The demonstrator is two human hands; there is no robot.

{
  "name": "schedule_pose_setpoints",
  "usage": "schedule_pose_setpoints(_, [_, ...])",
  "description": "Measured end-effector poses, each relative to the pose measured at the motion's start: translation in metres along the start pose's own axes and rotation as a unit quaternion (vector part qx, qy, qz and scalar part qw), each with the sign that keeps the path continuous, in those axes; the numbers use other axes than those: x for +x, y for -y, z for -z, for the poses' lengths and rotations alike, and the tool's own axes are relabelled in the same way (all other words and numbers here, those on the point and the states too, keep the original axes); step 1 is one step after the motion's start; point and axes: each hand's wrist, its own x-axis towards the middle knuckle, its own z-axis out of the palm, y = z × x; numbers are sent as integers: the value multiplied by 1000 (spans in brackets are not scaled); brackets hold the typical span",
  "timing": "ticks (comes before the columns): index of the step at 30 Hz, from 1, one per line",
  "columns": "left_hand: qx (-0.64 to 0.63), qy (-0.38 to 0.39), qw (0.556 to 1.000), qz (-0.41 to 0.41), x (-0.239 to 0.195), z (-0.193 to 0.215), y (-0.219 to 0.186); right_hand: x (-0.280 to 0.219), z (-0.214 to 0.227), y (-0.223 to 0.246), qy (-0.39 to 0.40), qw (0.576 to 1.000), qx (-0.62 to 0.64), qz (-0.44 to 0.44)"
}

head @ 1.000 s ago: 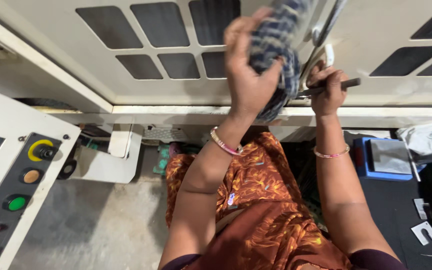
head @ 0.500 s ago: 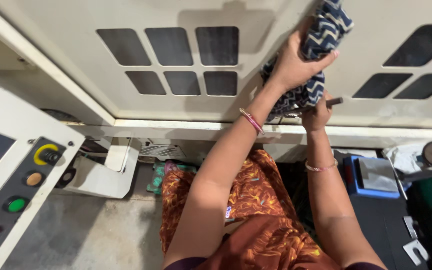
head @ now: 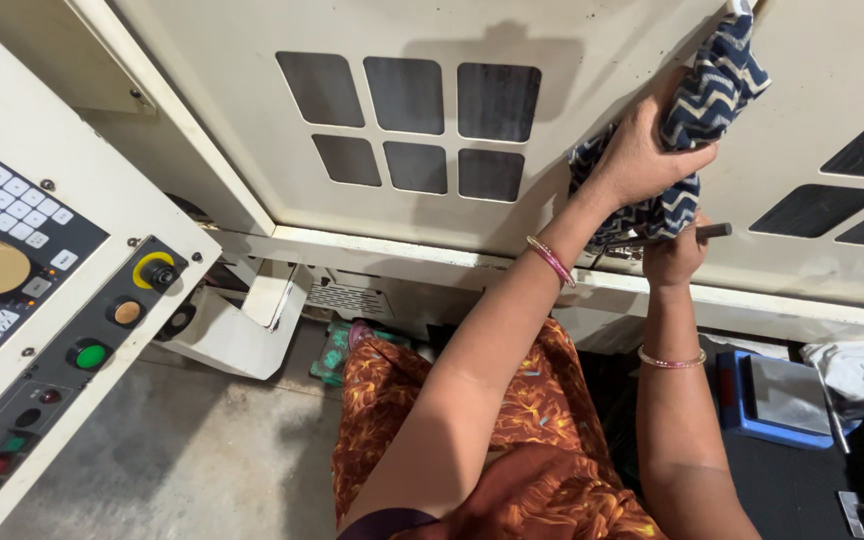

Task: The person sits on the floor and wipes the exterior of a large industrial machine with a patterned cloth. They open the machine door, reach inside to wipe internal components, then close the door and continue wiping the exterior. The person also picks up and places down a metal tool and a dial gauge during the process.

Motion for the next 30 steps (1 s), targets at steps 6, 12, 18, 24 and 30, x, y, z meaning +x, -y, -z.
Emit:
schedule_pose_setpoints(6, [6, 45, 997, 57, -2, -2, 14, -2, 2, 1, 23, 1000, 14, -4])
schedule_pose_setpoints(12, [65, 65, 992, 82, 0, 1, 25, -1, -5, 5, 17, 1000, 10, -14])
schedule_pose_setpoints(18, [88, 61, 989, 102, -1, -3, 28, -1, -15, 10, 14, 1000, 5, -17])
schedule_pose_setpoints(24, [85, 55, 991, 84, -2, -2, 26, -2, -13, 9, 12, 1000, -3, -12])
schedule_pose_setpoints(30, [82, 61, 990, 100, -3, -1, 22, -2, -13, 10, 21, 1000, -8, -8])
